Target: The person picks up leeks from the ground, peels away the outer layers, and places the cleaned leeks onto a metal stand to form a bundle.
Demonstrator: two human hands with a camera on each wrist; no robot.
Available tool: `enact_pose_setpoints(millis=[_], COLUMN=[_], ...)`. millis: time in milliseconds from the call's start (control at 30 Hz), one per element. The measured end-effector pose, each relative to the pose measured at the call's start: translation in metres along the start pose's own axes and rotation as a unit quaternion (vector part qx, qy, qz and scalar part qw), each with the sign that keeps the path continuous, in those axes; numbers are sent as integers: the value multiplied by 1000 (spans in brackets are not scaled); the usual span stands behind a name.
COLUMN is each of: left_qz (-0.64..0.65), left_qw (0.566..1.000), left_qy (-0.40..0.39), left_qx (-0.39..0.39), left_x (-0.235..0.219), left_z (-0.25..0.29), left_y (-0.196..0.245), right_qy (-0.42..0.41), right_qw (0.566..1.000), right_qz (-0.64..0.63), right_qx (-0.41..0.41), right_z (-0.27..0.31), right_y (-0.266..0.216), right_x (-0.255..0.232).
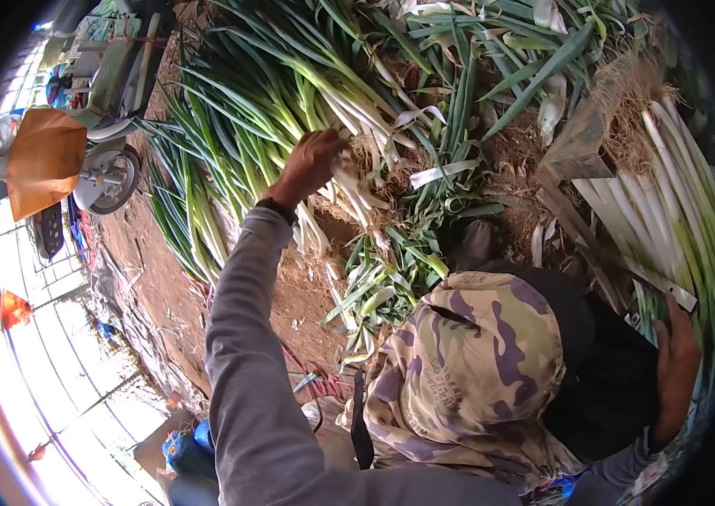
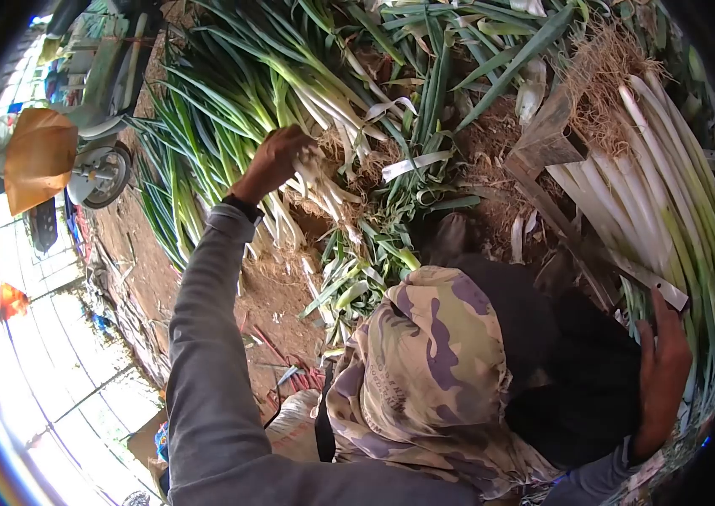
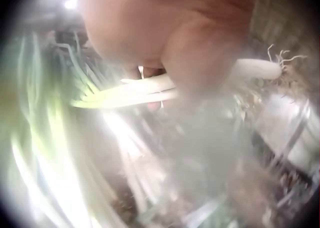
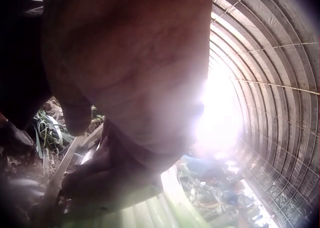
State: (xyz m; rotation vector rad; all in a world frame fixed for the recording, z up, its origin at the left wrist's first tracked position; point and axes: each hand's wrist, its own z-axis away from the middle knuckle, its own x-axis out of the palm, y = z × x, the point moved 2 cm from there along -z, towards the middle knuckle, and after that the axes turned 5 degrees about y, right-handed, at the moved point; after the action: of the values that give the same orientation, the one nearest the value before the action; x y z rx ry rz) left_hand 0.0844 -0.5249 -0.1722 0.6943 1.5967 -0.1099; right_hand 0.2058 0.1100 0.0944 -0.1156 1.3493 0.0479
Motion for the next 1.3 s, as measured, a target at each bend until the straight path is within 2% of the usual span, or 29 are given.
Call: enact_pose_setpoints(millis=[67,133,233,367,500,633,767,867,967,1033,1133,1167,1300], left_qz=[-43,-73,-99,-119,-115,-130,-132,-129,-143,-136,-146,-207,-186], left_qw=[999,996,992,990,991,986,985,978,976,979,971,954,967], left_qy=[13,-46,-72,-77,-50,-101,-92,-155,-156,-138,-186,-213,-167], left_qx=[21,21,10,22,40,32,67,57,52,63,35,40,44], left_x=[-1,10,8,2,7,19,32,53,74,72,63,59,54], left_z=[8,23,46,61,54,43,37,24,24,21,31,35,45], left_y=[14,14,10,3,6,6,1,1,3,6,-3,-5,-8], right_qy=[5,14,22,-2,-25,17,6,6,-5,-5,2,-5,-7], right_qw=[1000,1000,999,1000,999,1000,1000,1000,1000,1000,1000,1000,1000], right_qz=[3,-10,5,10,4,0,4,9,7,8,-1,4,9], right_qx=[-3,-13,-31,0,24,-22,-5,-3,5,6,0,3,-8], right_z=[1,1,0,-1,-4,-3,-3,-3,-4,-4,-7,-8,-9], right_y=[3,7,9,5,-1,2,3,7,7,7,0,-2,4], right_x=[1,2,4,2,-1,1,4,6,5,6,2,0,5])
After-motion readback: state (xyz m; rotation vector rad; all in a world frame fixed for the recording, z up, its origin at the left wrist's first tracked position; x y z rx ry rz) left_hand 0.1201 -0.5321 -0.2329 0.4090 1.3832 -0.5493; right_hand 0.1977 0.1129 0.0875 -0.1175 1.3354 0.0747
